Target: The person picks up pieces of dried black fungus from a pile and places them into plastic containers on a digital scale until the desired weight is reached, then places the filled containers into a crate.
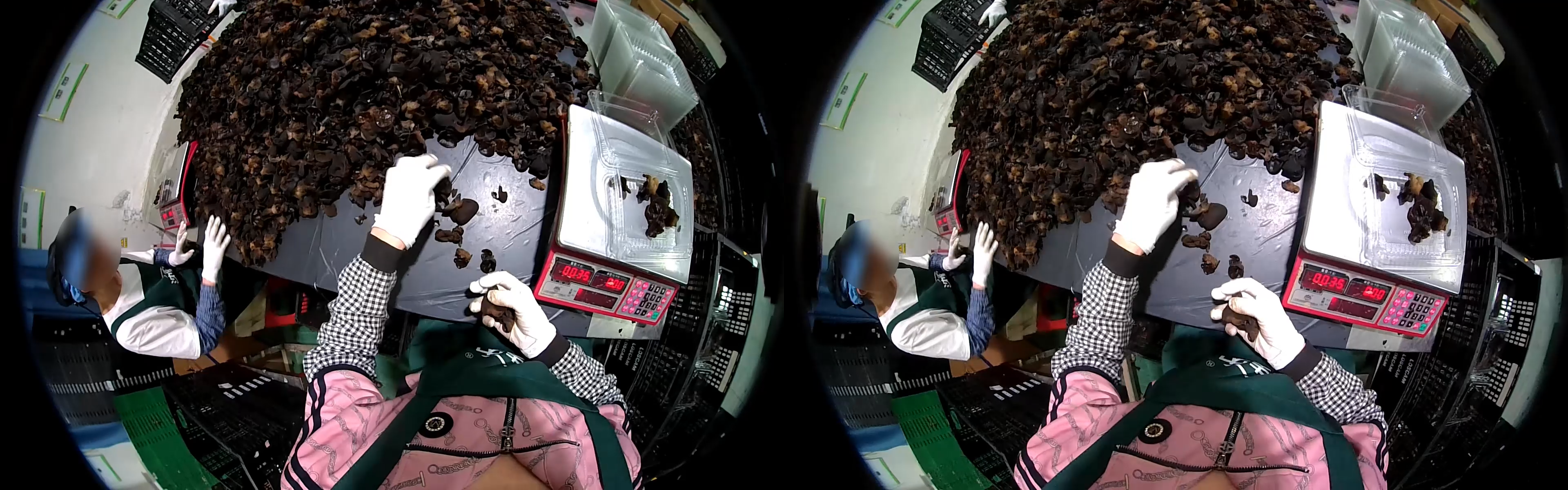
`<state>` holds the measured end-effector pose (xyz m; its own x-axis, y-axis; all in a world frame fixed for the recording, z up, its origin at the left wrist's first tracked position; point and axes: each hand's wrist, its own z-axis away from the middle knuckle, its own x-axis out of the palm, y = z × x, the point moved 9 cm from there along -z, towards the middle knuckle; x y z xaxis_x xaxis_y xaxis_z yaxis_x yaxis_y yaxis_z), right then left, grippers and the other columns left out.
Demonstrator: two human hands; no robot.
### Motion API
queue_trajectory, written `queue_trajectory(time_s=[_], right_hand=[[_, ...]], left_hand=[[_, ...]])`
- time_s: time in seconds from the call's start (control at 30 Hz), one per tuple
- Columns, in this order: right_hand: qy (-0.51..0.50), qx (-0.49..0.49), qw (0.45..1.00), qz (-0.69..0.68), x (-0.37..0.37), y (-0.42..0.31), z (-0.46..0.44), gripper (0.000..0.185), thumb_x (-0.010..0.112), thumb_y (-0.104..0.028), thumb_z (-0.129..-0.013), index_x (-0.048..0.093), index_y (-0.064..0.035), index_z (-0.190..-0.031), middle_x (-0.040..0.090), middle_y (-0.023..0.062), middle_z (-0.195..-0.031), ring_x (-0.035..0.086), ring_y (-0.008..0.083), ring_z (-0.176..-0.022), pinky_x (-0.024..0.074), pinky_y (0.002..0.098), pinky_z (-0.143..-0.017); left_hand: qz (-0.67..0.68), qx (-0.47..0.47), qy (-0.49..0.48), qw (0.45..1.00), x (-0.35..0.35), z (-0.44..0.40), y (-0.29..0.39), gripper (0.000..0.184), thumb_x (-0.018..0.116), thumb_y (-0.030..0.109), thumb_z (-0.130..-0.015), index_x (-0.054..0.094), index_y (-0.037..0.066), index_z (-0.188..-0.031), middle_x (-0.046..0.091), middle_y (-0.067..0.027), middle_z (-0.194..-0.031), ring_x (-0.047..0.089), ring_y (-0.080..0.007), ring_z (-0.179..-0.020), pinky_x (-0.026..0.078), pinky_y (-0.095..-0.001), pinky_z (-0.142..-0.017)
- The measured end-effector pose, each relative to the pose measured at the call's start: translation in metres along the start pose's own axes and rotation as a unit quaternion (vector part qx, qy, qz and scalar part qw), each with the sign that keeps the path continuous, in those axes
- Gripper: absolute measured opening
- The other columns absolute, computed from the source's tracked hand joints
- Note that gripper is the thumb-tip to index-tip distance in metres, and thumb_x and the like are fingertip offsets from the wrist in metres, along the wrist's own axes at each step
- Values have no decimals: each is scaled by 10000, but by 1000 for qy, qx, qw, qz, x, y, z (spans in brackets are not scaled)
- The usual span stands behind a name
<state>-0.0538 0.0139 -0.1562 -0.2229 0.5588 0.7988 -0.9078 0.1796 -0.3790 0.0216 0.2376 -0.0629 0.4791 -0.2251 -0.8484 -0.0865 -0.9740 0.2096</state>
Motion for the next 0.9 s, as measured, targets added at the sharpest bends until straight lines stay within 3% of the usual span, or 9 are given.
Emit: queue_trajectory(time_s=[0.07, 0.23, 0.33, 0.4, 0.43, 0.5, 0.67, 0.77, 0.9], right_hand=[[-5, 10, 1000, -21, 0, 2, -3, 330, 611, -37, -966, 572, -35, -1293, 666, 151, -1229, 725, 257, -967, 556, 297, -657], [-6, 1, 1000, -30, 10, -4, 0, 675, 636, -15, -932, 358, -64, -1545, 574, 193, -1374, 726, 274, -956, 556, 294, -643], [-22, -32, 999, -8, 19, -13, 0, 752, 636, -17, -930, 283, -78, -1591, 542, 205, -1401, 728, 272, -953, 558, 291, -638], [-29, -37, 999, -9, 15, -9, -3, 583, 608, -9, -946, 431, -68, -1499, 613, 147, -1279, 733, 237, -926, 550, 275, -627], [-23, -19, 1000, -8, 5, -3, -5, 478, 602, -6, -951, 500, -61, -1415, 638, 127, -1220, 733, 228, -912, 546, 273, -625], [1, -4, 1000, 17, 3, 2, -3, 183, 646, -78, -970, 616, -86, -1151, 692, 72, -1064, 719, 198, -860, 510, 266, -591], [2, 7, 1000, 23, 2, 7, 1, 105, 659, -120, -994, 608, -83, -1077, 679, 64, -1000, 704, 185, -805, 501, 260, -577], [5, -5, 1000, 12, -1, 5, 3, 88, 649, -128, -1005, 611, -75, -1064, 677, 66, -974, 703, 182, -793, 509, 269, -567], [4, 16, 1000, 22, -7, 8, 1, 124, 647, -120, -1005, 616, -66, -1111, 702, 76, -997, 724, 193, -825, 539, 289, -613]], left_hand=[[-33, 25, -73, 996, 18, 13, 9, 256, 654, 19, -816, 754, 119, -1029, 723, -45, -1022, 654, -286, -960, 524, -421, -789], [82, 14, 58, 995, -37, 17, 40, 265, 689, -21, -779, 758, 73, -1017, 735, -77, -880, 688, -286, -800, 543, -407, -759], [173, 26, -118, 978, -29, 48, 92, 255, 731, 33, -766, 763, 84, -1014, 741, -57, -932, 689, -278, -893, 550, -402, -801], [281, -35, -119, 952, -39, 58, 102, 201, 763, 94, -783, 761, 97, -984, 739, -41, -947, 677, -247, -913, 549, -388, -814], [190, 79, -73, 976, -48, 57, 109, 150, 767, 153, -822, 754, 95, -960, 738, -43, -985, 667, -239, -937, 543, -374, -836], [127, -81, -40, 988, -36, 49, 48, 121, 720, 139, -870, 743, 77, -971, 729, -75, -1001, 651, -277, -900, 534, -387, -829], [-77, -106, -70, 989, 10, 36, -11, 288, 714, 91, -835, 708, 87, -1122, 671, -101, -944, 617, -311, -932, 495, -424, -806], [-24, -118, 10, 993, -8, 33, -10, 257, 694, 81, -849, 720, 84, -1105, 676, -103, -900, 632, -307, -852, 498, -432, -780], [128, -80, -15, 988, -19, 24, 42, 244, 697, 99, -854, 719, 88, -1097, 708, -112, -1086, 637, -312, -1070, 518, -404, -942]])
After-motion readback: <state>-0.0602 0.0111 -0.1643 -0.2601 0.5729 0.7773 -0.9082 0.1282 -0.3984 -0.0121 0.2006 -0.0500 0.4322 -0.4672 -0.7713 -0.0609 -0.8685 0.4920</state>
